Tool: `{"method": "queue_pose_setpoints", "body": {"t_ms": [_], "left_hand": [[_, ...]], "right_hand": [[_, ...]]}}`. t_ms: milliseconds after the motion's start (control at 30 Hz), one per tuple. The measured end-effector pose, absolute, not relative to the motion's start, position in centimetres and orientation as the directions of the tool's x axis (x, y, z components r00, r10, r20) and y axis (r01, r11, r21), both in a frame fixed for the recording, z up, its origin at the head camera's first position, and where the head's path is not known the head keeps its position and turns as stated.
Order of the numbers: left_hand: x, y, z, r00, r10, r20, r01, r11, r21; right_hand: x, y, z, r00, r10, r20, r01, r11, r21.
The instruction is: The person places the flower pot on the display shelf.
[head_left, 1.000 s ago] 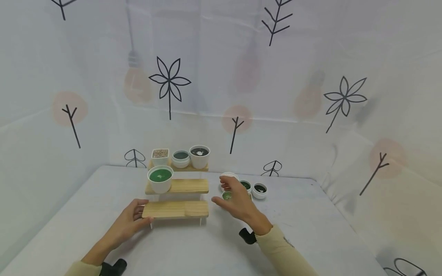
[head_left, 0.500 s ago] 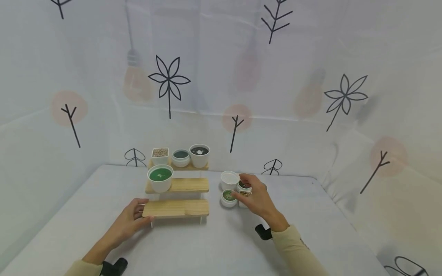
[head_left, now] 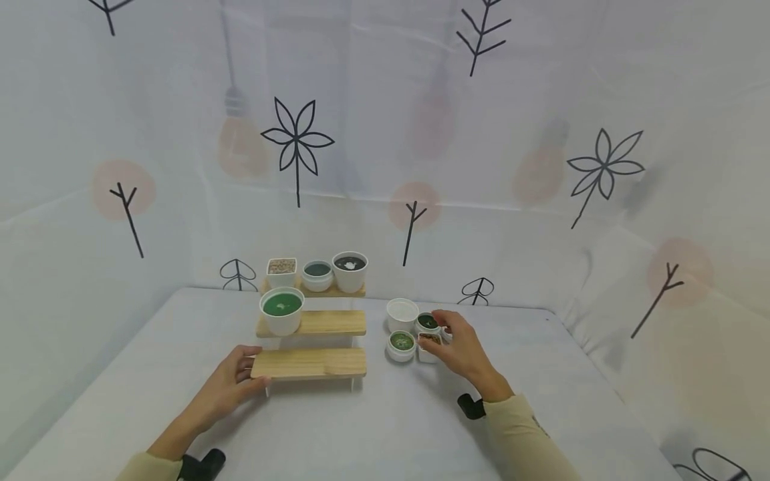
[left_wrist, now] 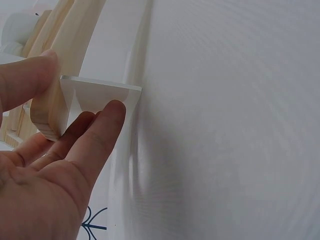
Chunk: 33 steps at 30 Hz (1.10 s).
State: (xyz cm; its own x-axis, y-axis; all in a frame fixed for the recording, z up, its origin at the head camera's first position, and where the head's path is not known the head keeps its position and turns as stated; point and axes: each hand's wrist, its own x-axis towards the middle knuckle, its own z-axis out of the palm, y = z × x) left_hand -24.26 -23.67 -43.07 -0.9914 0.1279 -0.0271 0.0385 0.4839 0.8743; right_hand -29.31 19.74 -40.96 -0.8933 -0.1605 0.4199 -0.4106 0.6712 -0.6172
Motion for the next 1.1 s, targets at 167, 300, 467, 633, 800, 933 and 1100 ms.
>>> {"method": "queue_pose_setpoints", "body": {"t_ms": [167, 300, 467, 633, 800, 933, 1100], "left_hand": [[-24.2, -23.7, -43.1, -0.991, 0.131, -0.029, 0.039, 0.486, 0.873], [-24.1, -23.7, -43.2, -0.991, 0.129, -0.034, 0.033, 0.485, 0.874], [-24.1, -23.7, -43.2, -0.990, 0.134, -0.032, 0.037, 0.478, 0.877], [-23.9, -23.6, -42.9, -0.990, 0.136, -0.033, 0.038, 0.485, 0.874], [-23.9, -23.6, -42.9, -0.989, 0.142, -0.035, 0.038, 0.481, 0.876], [-24.0, -23.6, -42.9, -0.990, 0.135, -0.032, 0.037, 0.485, 0.874], [-24.0, -23.6, -42.9, -0.990, 0.141, -0.023, 0.047, 0.478, 0.877]], "right_hand": [[-29.3, 20.3, -41.5, -0.921, -0.136, 0.364, -0.351, 0.695, -0.628], [-29.4, 20.5, -42.0, -0.944, -0.113, 0.311, -0.294, 0.716, -0.633], [-29.4, 20.6, -42.3, -0.957, -0.093, 0.275, -0.253, 0.731, -0.634], [-29.5, 20.7, -42.4, -0.961, -0.097, 0.261, -0.245, 0.741, -0.626], [-29.7, 20.9, -42.7, -0.963, -0.102, 0.249, -0.238, 0.751, -0.616], [-29.9, 20.9, -43.0, -0.969, -0.108, 0.222, -0.224, 0.763, -0.607], [-30.0, 20.8, -43.2, -0.974, -0.118, 0.193, -0.215, 0.753, -0.622]]}}
